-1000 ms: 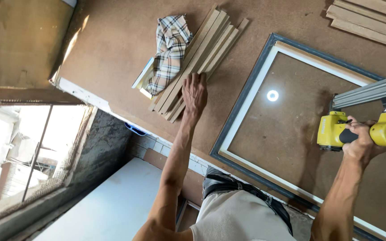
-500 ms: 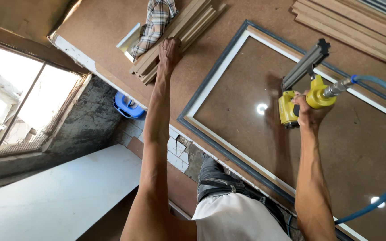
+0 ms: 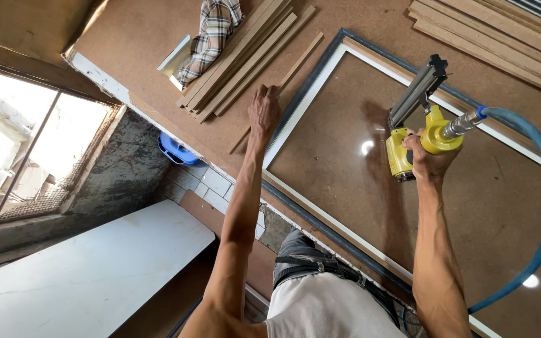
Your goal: The person assembles window frames by placing thin wooden strips along the edges of glass panes and securing them with a pneumatic nail gun. They repeatedly position each strip, fire nails along the length, and move to the next side, handling multiple frames in sequence.
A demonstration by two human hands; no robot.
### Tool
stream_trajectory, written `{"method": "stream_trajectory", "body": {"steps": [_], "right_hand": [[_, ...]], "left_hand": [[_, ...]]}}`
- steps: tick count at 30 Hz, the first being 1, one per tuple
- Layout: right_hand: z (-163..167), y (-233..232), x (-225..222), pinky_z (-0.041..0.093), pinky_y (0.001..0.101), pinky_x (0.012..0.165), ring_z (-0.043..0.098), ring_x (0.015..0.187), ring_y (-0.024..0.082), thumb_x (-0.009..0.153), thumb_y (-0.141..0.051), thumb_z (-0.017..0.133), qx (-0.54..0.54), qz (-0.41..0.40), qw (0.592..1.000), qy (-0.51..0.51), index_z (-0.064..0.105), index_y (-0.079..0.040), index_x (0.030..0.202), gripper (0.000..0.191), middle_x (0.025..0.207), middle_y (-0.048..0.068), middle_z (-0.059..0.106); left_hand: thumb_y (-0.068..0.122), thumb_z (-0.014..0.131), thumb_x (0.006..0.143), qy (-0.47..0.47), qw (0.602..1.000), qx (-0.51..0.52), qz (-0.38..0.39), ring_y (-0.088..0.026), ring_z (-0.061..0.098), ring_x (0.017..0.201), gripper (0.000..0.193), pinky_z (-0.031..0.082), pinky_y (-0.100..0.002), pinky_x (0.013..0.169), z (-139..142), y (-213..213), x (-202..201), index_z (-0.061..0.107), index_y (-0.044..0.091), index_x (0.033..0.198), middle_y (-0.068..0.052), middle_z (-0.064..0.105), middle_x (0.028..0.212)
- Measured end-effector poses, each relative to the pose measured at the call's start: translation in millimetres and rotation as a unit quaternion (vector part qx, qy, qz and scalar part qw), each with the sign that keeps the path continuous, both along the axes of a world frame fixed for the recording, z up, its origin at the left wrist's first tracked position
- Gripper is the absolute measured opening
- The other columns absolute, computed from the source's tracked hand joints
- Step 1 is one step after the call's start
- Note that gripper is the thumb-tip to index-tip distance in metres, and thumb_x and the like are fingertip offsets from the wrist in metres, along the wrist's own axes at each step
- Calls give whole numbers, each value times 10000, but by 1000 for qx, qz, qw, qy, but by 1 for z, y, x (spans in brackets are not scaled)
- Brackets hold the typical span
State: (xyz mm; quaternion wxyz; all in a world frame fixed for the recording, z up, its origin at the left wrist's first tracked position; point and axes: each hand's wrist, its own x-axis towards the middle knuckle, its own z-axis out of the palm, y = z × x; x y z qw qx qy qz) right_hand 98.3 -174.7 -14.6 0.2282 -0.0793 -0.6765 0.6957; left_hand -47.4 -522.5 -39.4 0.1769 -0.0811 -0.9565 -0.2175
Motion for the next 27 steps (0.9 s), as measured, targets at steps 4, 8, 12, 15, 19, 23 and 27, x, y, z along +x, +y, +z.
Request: {"method": "stream_trajectory", "body": {"steps": [4, 8, 12, 15, 19, 23, 27], "right_hand": [[-3, -2, -1, 639, 425, 890, 588, 679, 164, 818, 55, 641, -53, 19, 998, -7, 514, -13, 976, 214, 780, 54, 577], [-8, -4, 0, 616, 454, 938, 559, 675, 140, 820, 43, 658, -71, 1, 997, -22, 506, -28, 991, 240, 763, 28, 572], [-17, 0, -2, 605, 522, 1059, 630, 675, 174, 829, 14, 660, -82, 0, 996, -20, 543, -20, 966, 183, 758, 31, 607], [-24, 5, -1, 584, 542, 1089, 629, 677, 181, 867, 12, 651, -72, 14, 997, -35, 561, -23, 956, 132, 744, 45, 612], [-31, 14, 3, 571, 523, 1080, 625, 637, 184, 887, 41, 626, -55, 62, 996, -20, 563, -26, 848, 100, 703, 66, 610], [-32, 32, -8, 567, 520, 1064, 614, 677, 159, 833, 21, 628, -76, 106, 990, -50, 575, -56, 895, 111, 725, 40, 596], [-37, 47, -54, 579, 516, 1091, 618, 702, 164, 882, 32, 593, -31, 221, 974, -41, 560, -38, 795, 116, 702, 63, 587]], "left_hand": [[-16, 535, 946, -10, 998, 62, -2, -280, 625, 825, 288, 537, -411, 658, -19, 37, 34, 723, 40, 1157, -151, 655, 976], [-37, 567, 884, 7, 999, 29, 10, -295, 608, 863, 316, 507, -437, 756, -38, 64, 38, 716, 30, 1154, -148, 622, 945], [-68, 555, 800, -2, 999, -6, 34, -283, 601, 881, 391, 479, -429, 782, -53, 70, 23, 702, -6, 1157, -152, 611, 964], [-57, 571, 844, 10, 998, -3, 54, -289, 591, 897, 371, 469, -443, 781, -59, 70, 22, 701, 10, 1185, -142, 599, 957], [-45, 571, 880, 23, 998, 7, 61, -287, 595, 930, 340, 476, -451, 831, -67, 71, 27, 721, 12, 1180, -131, 608, 980], [30, 598, 944, 57, 995, 58, 49, -316, 622, 1136, 264, 482, -461, 1011, -71, 69, 26, 738, 47, 1168, -149, 662, 1211], [62, 619, 956, 6, 994, 101, 39, -315, 619, 1243, 267, 470, -443, 1088, -73, 67, 25, 741, 31, 1191, -160, 665, 1342]]}}
